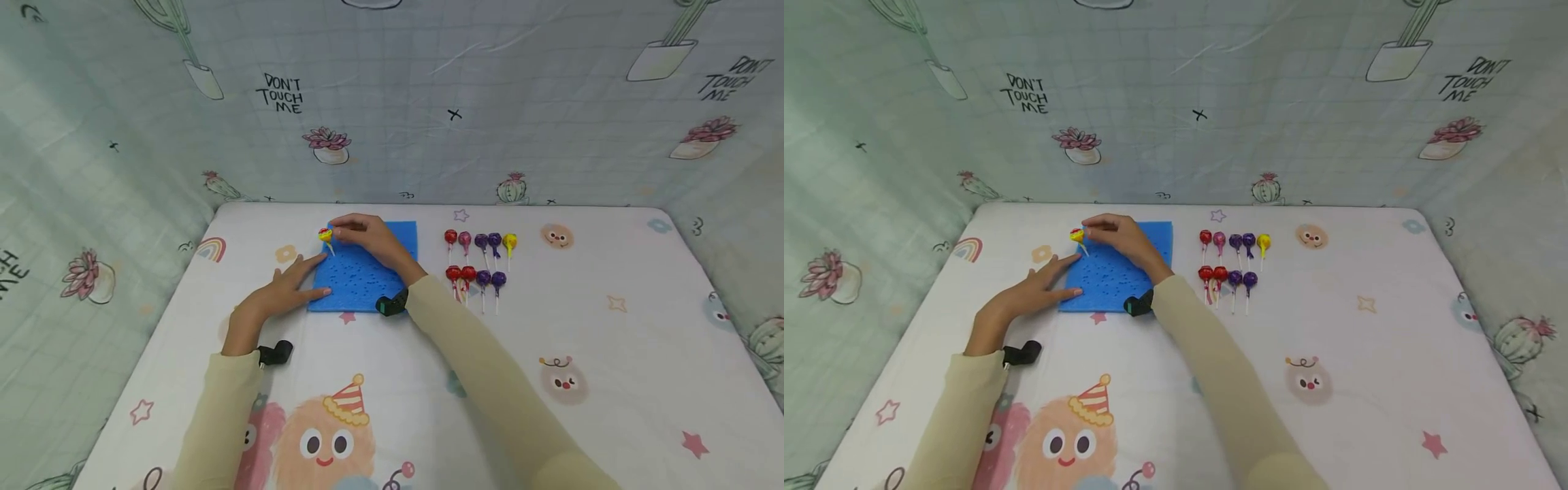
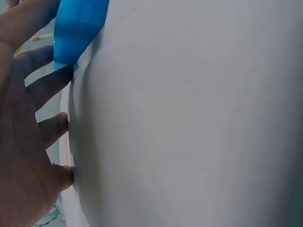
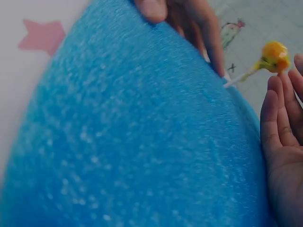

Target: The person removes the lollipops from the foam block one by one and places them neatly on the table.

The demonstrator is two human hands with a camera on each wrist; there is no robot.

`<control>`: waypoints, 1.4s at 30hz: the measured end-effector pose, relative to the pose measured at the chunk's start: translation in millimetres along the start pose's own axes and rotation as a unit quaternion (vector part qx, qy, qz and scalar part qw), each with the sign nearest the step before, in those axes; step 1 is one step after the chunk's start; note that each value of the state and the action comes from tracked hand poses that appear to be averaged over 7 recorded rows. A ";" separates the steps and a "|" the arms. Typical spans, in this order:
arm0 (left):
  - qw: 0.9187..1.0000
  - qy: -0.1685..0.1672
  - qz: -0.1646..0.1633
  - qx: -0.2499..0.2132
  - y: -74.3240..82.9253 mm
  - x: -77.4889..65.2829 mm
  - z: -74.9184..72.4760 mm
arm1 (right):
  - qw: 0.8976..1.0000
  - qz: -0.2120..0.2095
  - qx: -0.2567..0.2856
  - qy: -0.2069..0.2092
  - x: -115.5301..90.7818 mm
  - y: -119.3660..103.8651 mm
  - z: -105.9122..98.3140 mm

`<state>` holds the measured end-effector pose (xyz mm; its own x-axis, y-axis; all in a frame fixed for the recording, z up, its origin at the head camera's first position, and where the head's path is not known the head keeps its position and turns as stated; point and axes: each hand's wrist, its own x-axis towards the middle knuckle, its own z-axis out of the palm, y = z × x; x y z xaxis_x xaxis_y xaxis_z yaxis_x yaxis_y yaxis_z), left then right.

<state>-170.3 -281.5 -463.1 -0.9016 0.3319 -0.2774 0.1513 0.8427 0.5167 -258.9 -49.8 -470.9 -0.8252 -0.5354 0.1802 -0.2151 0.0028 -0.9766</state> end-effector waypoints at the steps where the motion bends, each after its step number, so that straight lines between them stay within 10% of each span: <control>1: 1.000 0.000 0.001 -0.002 1.1 0.0 -0.4 | 1.000 0.006 -0.010 0.001 0.8 -0.4 1.1; 8: 1.000 0.000 0.006 0.006 4.6 1.0 -1.4 | 0.999 0.008 -0.032 0.004 10.8 0.3 7.0; 20: 1.000 -0.003 -0.003 0.007 3.7 2.5 -2.8 | 0.993 0.037 0.114 0.008 24.1 8.3 14.5; 30: 1.000 -0.007 -0.007 0.005 3.7 5.0 -2.6 | 0.995 -0.013 0.068 0.072 16.0 -1.5 -6.5; 42: 1.000 -0.010 0.000 -0.001 7.6 2.1 -7.4 | 0.999 -0.038 0.026 0.023 -0.9 -35.6 -50.6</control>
<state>-174.0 -277.6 -453.8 -0.8938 0.3392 -0.2933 0.1494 0.8419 0.5186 -276.9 -6.6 -430.4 -0.8312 -0.4930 0.2572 -0.2506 -0.0808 -0.9647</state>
